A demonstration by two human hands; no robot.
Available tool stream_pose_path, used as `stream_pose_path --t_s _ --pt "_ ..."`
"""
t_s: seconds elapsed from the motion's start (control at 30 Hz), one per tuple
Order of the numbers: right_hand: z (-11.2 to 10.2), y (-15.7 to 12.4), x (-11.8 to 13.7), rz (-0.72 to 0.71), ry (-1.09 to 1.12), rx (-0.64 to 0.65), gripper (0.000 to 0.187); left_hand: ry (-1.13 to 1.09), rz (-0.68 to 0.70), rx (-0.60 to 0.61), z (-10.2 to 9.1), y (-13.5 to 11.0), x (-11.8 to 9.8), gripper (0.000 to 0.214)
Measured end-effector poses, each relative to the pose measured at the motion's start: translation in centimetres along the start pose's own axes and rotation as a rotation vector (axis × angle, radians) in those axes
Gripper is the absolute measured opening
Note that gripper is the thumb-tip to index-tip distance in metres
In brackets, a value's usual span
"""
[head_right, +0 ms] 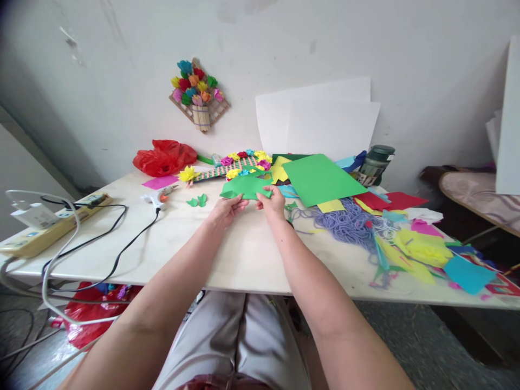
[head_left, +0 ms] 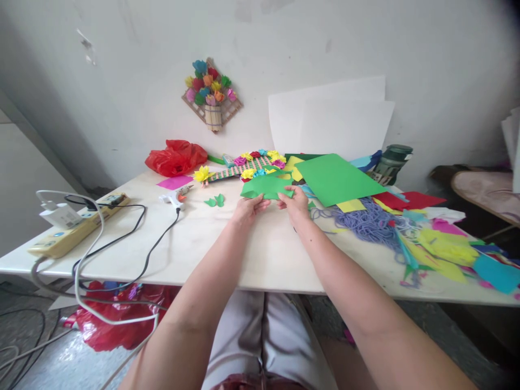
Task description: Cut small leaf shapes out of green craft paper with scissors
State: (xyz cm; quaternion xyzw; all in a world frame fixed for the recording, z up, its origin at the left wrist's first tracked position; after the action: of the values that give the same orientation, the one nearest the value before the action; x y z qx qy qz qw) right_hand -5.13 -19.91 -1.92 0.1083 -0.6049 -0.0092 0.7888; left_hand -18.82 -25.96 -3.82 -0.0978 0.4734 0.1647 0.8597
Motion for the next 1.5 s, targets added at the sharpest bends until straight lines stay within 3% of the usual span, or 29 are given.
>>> stream_pose_path --t_s 0.2,0.43,0.57,0.7,0.8,0.93,1.37,1.5 --pt "0.4 -0.2 0.1 0.004 -0.005 0.040 0.040 0.017 0.020 -0.043 -0.1 0.0 -0.2 0.004" --pt "0.8 -0.4 0.0 -0.029 -0.029 0.112 0.058 0.074 0.135 -0.095 -0.2 -0.1 -0.6 0.007" --pt "0.4 -0.2 0.2 -0.047 0.009 0.091 0.068 0.055 0.167 -0.100 -0.7 0.2 -0.8 0.011" --pt "-0.1 -0.1 0.0 0.060 0.069 0.047 0.049 0.022 0.190 -0.114 -1.5 0.7 -0.8 0.011" --pt "0.5 -0.5 -0.5 0.191 0.063 0.155 0.026 0.009 0.179 -0.100 -1.5 0.8 -0.7 0.012" --pt "1.0 -0.9 -0.9 0.282 0.019 0.251 0.026 0.005 0.151 -0.071 -1.1 0.6 -0.6 0.010" --pt "0.7 -0.7 -0.9 0.220 0.091 0.173 0.023 -0.017 0.085 -0.067 -0.9 0.5 -0.2 0.008" --pt "0.9 -0.7 -1.2 0.257 0.122 0.212 0.021 -0.027 0.097 -0.037 -0.7 0.5 -0.3 0.009"
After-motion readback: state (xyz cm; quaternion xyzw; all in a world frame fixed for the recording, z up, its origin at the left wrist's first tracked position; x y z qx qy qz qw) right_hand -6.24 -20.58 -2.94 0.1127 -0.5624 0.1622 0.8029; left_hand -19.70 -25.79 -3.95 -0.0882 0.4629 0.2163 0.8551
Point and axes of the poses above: each hand's wrist, its own y-axis towards the middle knuckle, its own z-axis out of the palm, x = y × z, the point moved 6 cm from there along y, towards the middle knuckle, and after that the axes turned 5 degrees about z, right-handed, at the moved point
